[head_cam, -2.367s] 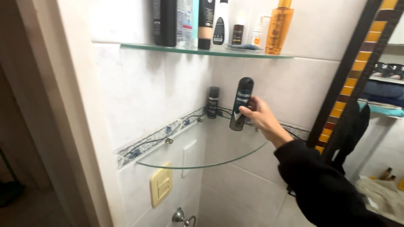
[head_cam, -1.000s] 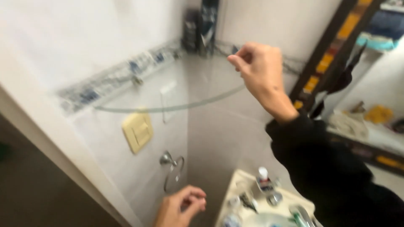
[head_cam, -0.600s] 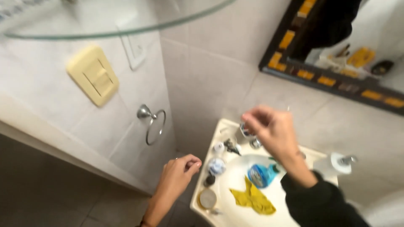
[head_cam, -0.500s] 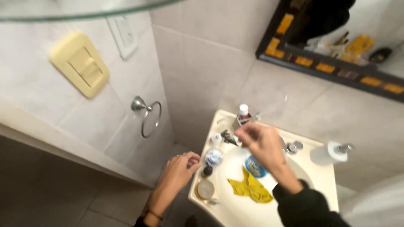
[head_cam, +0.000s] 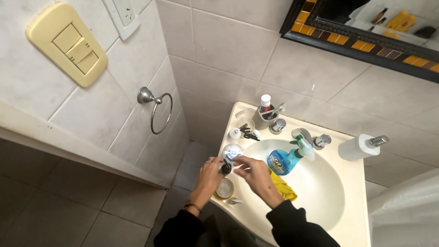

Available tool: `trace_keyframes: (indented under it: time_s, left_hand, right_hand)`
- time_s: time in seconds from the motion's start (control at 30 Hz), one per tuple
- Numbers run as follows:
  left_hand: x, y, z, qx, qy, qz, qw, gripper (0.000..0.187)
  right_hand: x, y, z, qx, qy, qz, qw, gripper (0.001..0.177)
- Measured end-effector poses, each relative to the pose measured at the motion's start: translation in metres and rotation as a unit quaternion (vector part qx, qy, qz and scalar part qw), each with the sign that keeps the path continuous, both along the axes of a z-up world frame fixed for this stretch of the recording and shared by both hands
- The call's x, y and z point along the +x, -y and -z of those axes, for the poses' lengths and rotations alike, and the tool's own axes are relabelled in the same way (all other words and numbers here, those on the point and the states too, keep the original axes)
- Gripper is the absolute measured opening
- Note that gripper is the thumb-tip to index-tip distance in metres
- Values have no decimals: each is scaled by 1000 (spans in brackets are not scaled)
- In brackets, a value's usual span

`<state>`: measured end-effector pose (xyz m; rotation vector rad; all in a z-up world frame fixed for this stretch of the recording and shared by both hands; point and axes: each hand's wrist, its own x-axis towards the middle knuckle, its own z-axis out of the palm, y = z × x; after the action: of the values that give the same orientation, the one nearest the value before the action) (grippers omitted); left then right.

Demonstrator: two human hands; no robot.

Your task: Removing toiletries from a corner glass shelf, spraying and wiping the shelf clean, and organizing the items back.

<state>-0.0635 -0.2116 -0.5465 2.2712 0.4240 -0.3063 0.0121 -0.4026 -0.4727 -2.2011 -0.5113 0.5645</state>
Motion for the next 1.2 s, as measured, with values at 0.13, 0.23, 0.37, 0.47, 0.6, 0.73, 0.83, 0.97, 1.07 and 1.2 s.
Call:
trace_keyframes:
  time_s: [0.13,0.23,0.37,0.47,0.6,0.73,0.83,0.97,1.07,1.2]
  left_hand:
    - [-4,2,-18,-15,-33,-15,999,44]
    - [-5,2,-22,-20,-36,-28,999,39]
    - [-5,3,-24,-3,-44,-40,998,38]
    - [-10,-1,-28,-1,-34,-46,998,40]
    - [-18,-8,-5,1,99,-84,991,43]
    - [-19,-22,-2,-18,164,-66,984,49]
    - [-23,-35,-29,-66,146,-75,984,60]
    - [-35,-51,-66,-208,197,-65,956,60]
    - [-40,-59,-74,-296,185,-78,934,59]
    - [-50,-61,-106,-324,138,-103,930,56]
  right_hand:
    - [-7,-16,-4,-20,26,-25,999,51]
    - [-8,-25,-6,-59,43,-39,997,43]
    - [-10,-31,-8,-57,53,-41,996,32]
    - [-10,-34,-15,-57,57,-40,996,28]
    - [-12,-38,-26,49,124,-40,990,25]
    - [-6,-47,-49,70,144,-63,985,24]
    - [4,-53,-64,74,116,-80,987,24]
    - [19,-56,-84,108,70,-83,988,26]
    - [21,-59,-108,114,41,-75,990,30]
    - [19,-64,-124,102,30,-68,992,30]
